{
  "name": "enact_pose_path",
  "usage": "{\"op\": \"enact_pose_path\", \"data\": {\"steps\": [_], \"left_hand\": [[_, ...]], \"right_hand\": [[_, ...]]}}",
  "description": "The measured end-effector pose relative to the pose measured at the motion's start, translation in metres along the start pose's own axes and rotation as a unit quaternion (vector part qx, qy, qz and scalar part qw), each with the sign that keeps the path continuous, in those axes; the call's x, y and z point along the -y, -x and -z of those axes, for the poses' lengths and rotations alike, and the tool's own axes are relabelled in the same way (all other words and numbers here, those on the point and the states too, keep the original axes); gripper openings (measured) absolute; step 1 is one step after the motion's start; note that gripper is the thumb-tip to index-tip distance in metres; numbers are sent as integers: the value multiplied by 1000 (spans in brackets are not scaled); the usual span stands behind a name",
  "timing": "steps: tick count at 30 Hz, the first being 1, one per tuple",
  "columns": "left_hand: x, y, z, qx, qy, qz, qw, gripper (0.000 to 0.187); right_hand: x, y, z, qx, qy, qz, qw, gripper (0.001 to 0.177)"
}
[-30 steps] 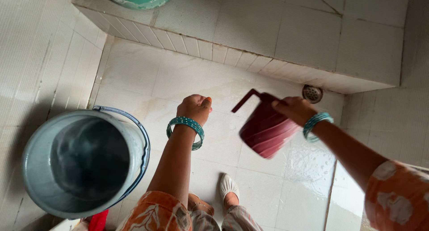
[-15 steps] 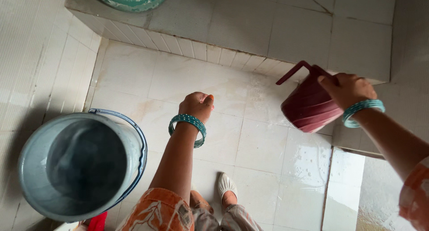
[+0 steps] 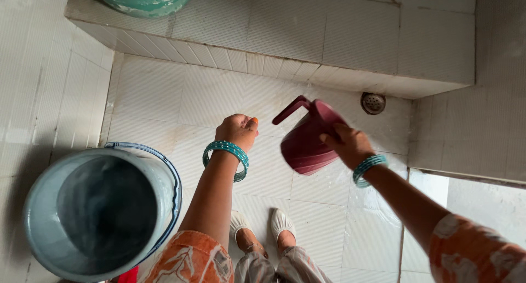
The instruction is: The person scoops water from a large bucket using a red plastic mug and pours it onto the tiled floor. They then use a red scrub brush to clean the grout lines along the base of the wall. The person repeatedly refills the mug from the bucket and continues scrubbing the floor area.
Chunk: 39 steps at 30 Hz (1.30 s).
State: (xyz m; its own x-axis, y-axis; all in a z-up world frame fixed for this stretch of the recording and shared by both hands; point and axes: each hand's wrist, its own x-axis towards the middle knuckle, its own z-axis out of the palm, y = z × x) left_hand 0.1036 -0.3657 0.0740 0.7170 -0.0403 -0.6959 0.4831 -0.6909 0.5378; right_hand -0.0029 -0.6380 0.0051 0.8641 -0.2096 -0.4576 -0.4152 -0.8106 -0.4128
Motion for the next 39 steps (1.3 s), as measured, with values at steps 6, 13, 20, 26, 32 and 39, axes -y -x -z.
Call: {"op": "enact_pose_path", "data": {"steps": [6, 13, 20, 26, 32, 39], "left_hand": [[-1, -8, 8, 4, -14, -10, 1000, 32], [3, -15, 13, 5, -14, -15, 1000, 33], [15, -19, 26, 1, -17, -20, 1000, 34], [35, -15, 43, 2, -18, -13, 1000, 35], [71, -13, 74, -10, 19, 9, 1000, 39], [133, -1, 127, -124, 101, 61, 985, 57]], "right_hand": [[16, -8, -5, 31, -82, -156, 984, 51], [-34, -21, 23, -10, -107, -121, 987, 44], [-28, -19, 48, -33, -232, -204, 951, 50], [59, -17, 53, 17, -30, -73, 997, 46], [152, -18, 36, 88, 134, 146, 976, 39], [258, -10, -12, 35, 152, 432, 888, 28]]}}
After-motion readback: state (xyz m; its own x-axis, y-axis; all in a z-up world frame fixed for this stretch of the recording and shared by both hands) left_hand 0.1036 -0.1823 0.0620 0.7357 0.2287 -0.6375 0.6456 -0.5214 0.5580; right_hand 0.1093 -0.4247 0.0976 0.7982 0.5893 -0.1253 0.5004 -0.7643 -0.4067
